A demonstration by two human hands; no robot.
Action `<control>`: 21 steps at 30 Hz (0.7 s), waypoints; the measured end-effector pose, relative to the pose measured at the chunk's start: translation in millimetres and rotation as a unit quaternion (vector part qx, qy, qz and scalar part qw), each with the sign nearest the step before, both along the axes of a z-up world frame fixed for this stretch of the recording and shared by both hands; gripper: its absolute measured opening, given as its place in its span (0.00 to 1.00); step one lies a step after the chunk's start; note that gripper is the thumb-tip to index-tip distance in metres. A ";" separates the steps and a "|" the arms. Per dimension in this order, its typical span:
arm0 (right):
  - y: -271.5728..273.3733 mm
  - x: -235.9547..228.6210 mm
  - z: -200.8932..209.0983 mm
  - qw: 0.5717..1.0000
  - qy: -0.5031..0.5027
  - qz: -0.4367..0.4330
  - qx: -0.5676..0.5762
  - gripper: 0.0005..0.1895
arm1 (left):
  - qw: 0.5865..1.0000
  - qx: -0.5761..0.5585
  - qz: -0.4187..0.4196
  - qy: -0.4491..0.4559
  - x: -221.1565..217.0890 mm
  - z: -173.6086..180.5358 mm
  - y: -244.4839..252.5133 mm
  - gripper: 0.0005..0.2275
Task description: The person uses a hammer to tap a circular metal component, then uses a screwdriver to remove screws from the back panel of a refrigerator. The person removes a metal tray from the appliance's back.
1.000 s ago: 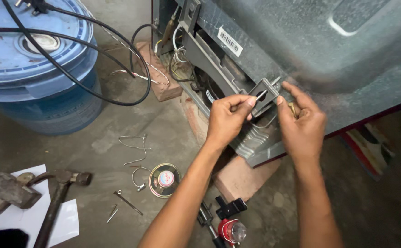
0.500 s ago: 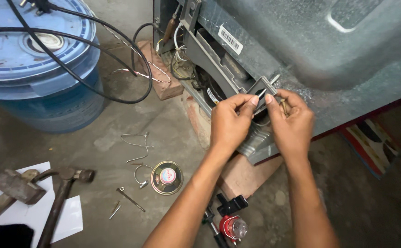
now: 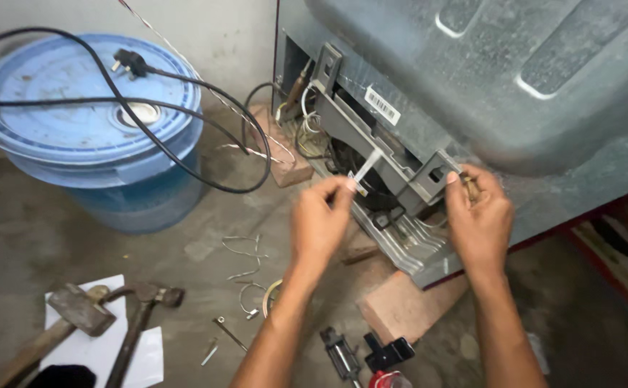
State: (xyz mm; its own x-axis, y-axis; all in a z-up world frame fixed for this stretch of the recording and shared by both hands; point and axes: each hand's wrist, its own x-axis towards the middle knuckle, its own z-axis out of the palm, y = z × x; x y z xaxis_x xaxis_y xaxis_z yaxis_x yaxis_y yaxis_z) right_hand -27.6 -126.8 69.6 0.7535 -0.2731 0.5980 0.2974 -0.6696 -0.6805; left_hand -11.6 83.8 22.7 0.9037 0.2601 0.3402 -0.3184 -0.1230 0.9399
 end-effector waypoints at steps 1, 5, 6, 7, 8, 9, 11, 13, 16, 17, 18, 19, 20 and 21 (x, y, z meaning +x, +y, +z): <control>0.7 -0.2 3.7 1.000 0.004 -0.005 0.005 0.12 | 1.000 -0.002 0.023 0.002 11.4 1.6 7.3 0.09; 8.5 0.0 14.5 0.999 0.015 -0.026 0.012 0.12 | 0.995 0.020 0.092 0.017 70.4 19.6 36.6 0.09; 8.9 -0.4 15.8 0.999 0.018 -0.027 0.015 0.11 | 0.993 0.039 0.114 0.018 85.8 23.7 42.4 0.09; 9.5 0.1 16.1 0.999 0.021 -0.028 0.018 0.11 | 0.989 0.058 0.136 0.019 99.6 26.2 48.0 0.09; 9.8 0.7 16.1 0.999 0.025 -0.029 0.020 0.11 | 0.986 0.081 0.147 0.022 111.6 26.9 53.1 0.09; 10.5 1.1 15.2 0.999 0.019 -0.044 0.002 0.11 | 0.981 0.104 0.159 0.024 122.9 26.8 58.3 0.08; 12.5 2.7 13.4 0.997 0.007 -0.073 -0.035 0.11 | 0.974 0.144 0.171 0.018 138.5 23.4 65.9 0.08; 14.1 4.6 12.2 0.997 0.010 -0.075 -0.025 0.11 | 0.968 0.181 0.172 0.004 149.7 19.7 70.9 0.08; 15.7 8.1 9.8 0.996 0.014 -0.081 -0.021 0.12 | 0.979 0.151 0.133 0.028 163.6 18.6 67.7 0.09; 16.3 10.4 8.1 0.996 0.016 -0.084 -0.022 0.12 | 0.976 0.168 0.138 0.013 168.0 19.3 65.6 0.09; 16.4 11.5 6.1 0.996 0.014 -0.089 -0.028 0.12 | 0.972 0.186 0.143 -0.001 172.5 20.5 63.7 0.08; 15.6 10.9 4.7 0.995 0.012 -0.094 -0.034 0.12 | 0.968 0.204 0.147 -0.015 176.0 21.5 63.1 0.08; 15.8 12.3 3.2 0.994 0.009 -0.099 -0.040 0.11 | 0.958 0.230 0.164 -0.045 178.8 22.5 64.2 0.07; 16.5 14.6 1.8 0.997 0.012 -0.081 -0.010 0.11 | 0.947 0.257 0.181 -0.075 181.1 23.4 66.0 0.06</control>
